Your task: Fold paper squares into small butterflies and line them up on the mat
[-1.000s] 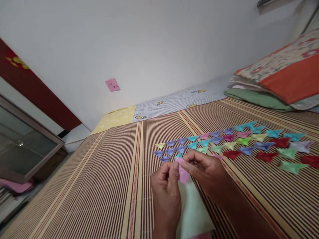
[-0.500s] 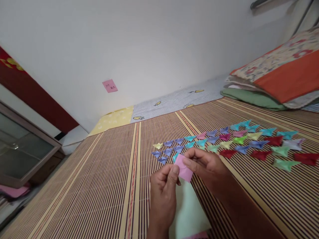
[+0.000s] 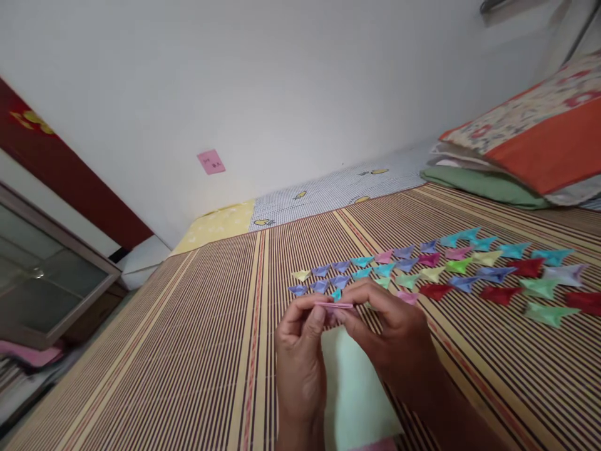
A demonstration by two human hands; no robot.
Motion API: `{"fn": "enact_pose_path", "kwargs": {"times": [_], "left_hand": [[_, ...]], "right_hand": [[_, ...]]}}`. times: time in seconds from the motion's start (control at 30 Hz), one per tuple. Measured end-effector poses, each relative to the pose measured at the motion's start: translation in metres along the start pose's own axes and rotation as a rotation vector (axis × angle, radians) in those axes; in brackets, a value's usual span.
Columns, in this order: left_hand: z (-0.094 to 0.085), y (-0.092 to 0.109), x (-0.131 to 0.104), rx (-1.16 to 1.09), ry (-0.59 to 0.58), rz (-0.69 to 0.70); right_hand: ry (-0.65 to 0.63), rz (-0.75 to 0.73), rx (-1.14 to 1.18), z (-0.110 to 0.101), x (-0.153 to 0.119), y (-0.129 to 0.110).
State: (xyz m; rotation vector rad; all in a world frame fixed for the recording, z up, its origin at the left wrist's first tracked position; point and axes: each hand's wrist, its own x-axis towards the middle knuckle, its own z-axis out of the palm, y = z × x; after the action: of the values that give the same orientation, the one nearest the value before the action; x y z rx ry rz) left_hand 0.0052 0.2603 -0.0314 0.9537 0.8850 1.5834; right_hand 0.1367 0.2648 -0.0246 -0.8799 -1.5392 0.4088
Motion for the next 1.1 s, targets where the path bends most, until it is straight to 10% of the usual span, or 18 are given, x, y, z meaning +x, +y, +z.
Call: {"fn": "enact_pose_path", "kwargs": {"times": [0.17,0.47,0.57,0.8,1.1], "left_hand": [[0.009,0.007,-0.006,0.021,-0.028,-0.169],[0.008,0.013,-0.003,-0.171,-0.032,-0.207],[-0.001,0.011,0.002,-0.125,-0.005,-0.196],[-0.005,0.011,0.0,0.146,-0.173,-0.12],[-0.009,0.014,0.002,0.155,-0.199,-0.134]], "right_hand": [[0.099,-0.354,-0.373,-0.001,-0.005,0.008],[-0.115,-0.389,-0.354,0.009,-0.006,0.003],[-0.147,-0.314,-0.101,-0.003,-0.002,0.003],[-0.066,0.378,0.233,-0.01,0.0,0.017],[-0.23,0.236,0.217,-0.016,0.003,0.013]]}}
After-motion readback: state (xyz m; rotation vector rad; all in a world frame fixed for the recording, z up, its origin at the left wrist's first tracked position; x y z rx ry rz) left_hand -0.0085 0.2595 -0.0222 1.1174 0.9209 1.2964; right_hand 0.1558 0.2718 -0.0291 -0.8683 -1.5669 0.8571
